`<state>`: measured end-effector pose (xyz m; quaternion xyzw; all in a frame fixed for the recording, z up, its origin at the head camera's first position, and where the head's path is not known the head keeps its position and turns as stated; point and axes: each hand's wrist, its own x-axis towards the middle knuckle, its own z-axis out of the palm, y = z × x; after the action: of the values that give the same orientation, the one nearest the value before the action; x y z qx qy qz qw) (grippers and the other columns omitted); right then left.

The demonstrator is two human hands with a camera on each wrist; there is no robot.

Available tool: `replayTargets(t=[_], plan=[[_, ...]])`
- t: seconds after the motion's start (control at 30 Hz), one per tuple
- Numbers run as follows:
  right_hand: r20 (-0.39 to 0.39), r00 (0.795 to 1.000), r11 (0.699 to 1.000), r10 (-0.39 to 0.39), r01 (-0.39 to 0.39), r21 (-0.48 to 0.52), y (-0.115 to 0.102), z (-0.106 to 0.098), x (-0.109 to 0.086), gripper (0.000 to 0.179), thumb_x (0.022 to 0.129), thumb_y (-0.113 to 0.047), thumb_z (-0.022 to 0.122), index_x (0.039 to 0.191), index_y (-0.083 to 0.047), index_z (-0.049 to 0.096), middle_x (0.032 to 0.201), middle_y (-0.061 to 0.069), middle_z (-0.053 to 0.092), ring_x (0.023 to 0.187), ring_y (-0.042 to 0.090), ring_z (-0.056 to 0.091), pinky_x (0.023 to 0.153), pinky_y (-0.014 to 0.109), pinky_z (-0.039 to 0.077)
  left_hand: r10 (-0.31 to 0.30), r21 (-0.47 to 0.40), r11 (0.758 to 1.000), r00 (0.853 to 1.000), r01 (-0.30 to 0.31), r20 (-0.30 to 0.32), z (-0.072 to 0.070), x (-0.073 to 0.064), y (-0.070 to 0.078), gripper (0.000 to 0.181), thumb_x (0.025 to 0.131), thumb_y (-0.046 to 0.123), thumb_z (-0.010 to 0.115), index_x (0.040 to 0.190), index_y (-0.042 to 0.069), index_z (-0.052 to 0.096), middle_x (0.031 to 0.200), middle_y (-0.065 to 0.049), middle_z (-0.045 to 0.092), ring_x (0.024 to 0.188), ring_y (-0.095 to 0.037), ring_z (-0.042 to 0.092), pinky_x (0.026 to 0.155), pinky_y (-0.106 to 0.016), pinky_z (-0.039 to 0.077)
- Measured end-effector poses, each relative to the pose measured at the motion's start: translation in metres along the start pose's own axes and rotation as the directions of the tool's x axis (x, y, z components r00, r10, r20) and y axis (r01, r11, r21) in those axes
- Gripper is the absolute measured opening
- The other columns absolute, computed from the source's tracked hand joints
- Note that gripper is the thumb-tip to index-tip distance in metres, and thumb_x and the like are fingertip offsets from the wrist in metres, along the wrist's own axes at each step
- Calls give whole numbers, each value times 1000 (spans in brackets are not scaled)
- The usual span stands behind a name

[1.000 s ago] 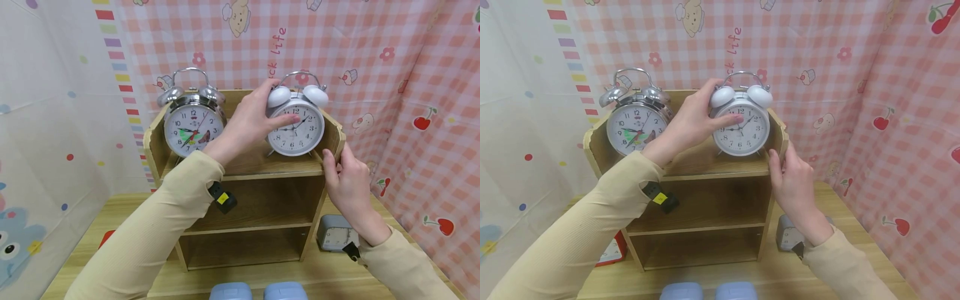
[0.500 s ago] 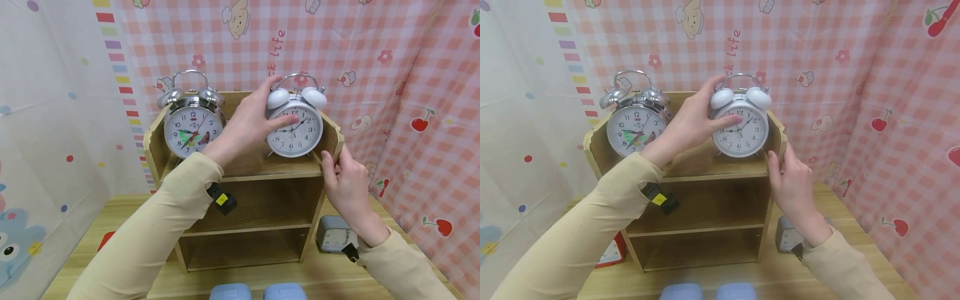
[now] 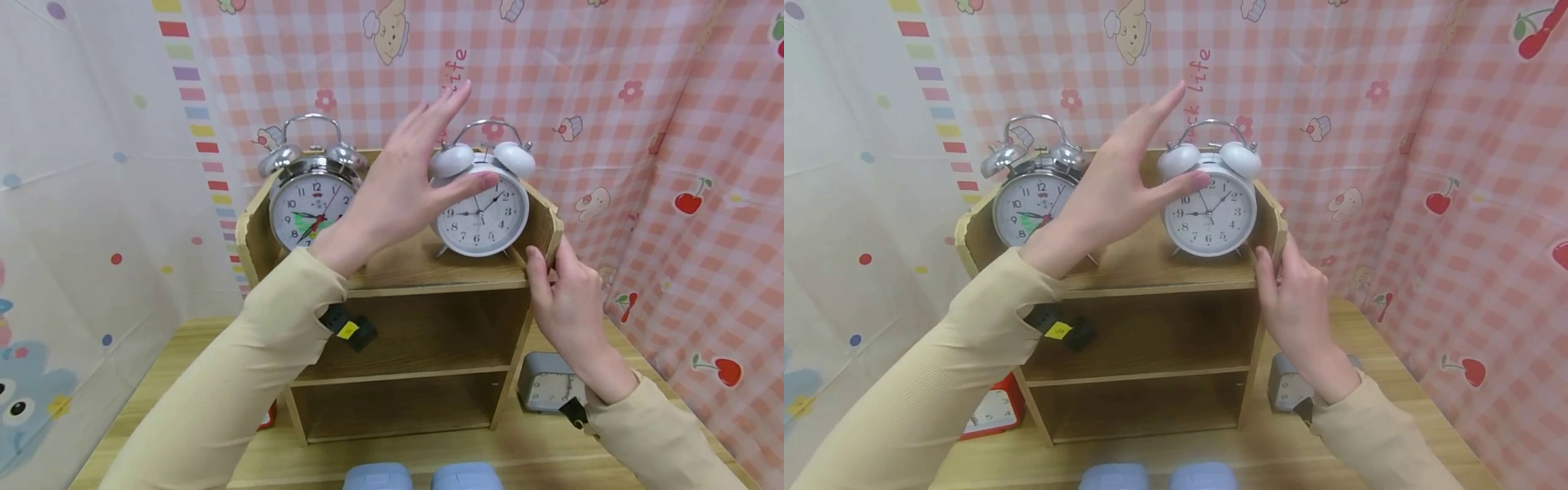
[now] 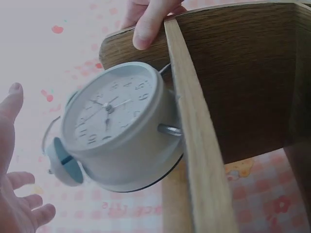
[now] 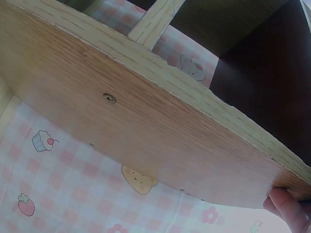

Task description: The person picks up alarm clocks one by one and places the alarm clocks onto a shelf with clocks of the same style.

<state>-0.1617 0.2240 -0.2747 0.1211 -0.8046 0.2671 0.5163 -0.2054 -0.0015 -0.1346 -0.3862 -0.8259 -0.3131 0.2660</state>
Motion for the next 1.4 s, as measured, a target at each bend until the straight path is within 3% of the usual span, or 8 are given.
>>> replayTargets(t=[0.53,0.73,0.97,1.23,1.4], plan=[[-3,1000,1000,-2,2,-4,1,0,0,26,105,-16,57,94,7,59,61,18,56,55,28,54,52,25,35,114,127,985,993,-114,9,-36,-27,5,92,94,55,74,168,29,26,178,4,21,168,-21,12,137,-51,14],[-13,1000,1000,-4,4,-10,2,0,0,24,103,-15,59,94,7,59,59,15,53,54,24,48,51,24,32,146,150,978,989,-144,-6,-50,-38,4,90,94,51,76,167,25,30,177,0,24,168,-22,13,138,-48,13],[-14,1000,1000,-5,4,-13,2,0,0,24,103,-16,58,93,7,58,57,12,49,53,23,45,51,25,30,133,192,973,991,-126,-26,-65,-51,-5,89,94,47,77,167,22,31,177,-1,26,168,-24,17,139,-45,12],[-9,1000,1000,-4,4,-8,2,2,-1,22,102,-14,59,92,6,58,57,11,47,53,20,42,51,25,30,180,144,976,975,-161,-131,-78,-76,-18,91,89,32,86,164,15,37,175,-6,32,167,-26,22,139,-45,16],[-8,1000,1000,5,-5,-10,1,2,-1,22,102,-15,59,92,5,58,57,10,47,53,21,43,50,25,30,170,121,981,974,-153,-147,-89,-94,-34,90,92,54,75,164,15,37,175,-5,32,167,-26,22,138,-47,16]])
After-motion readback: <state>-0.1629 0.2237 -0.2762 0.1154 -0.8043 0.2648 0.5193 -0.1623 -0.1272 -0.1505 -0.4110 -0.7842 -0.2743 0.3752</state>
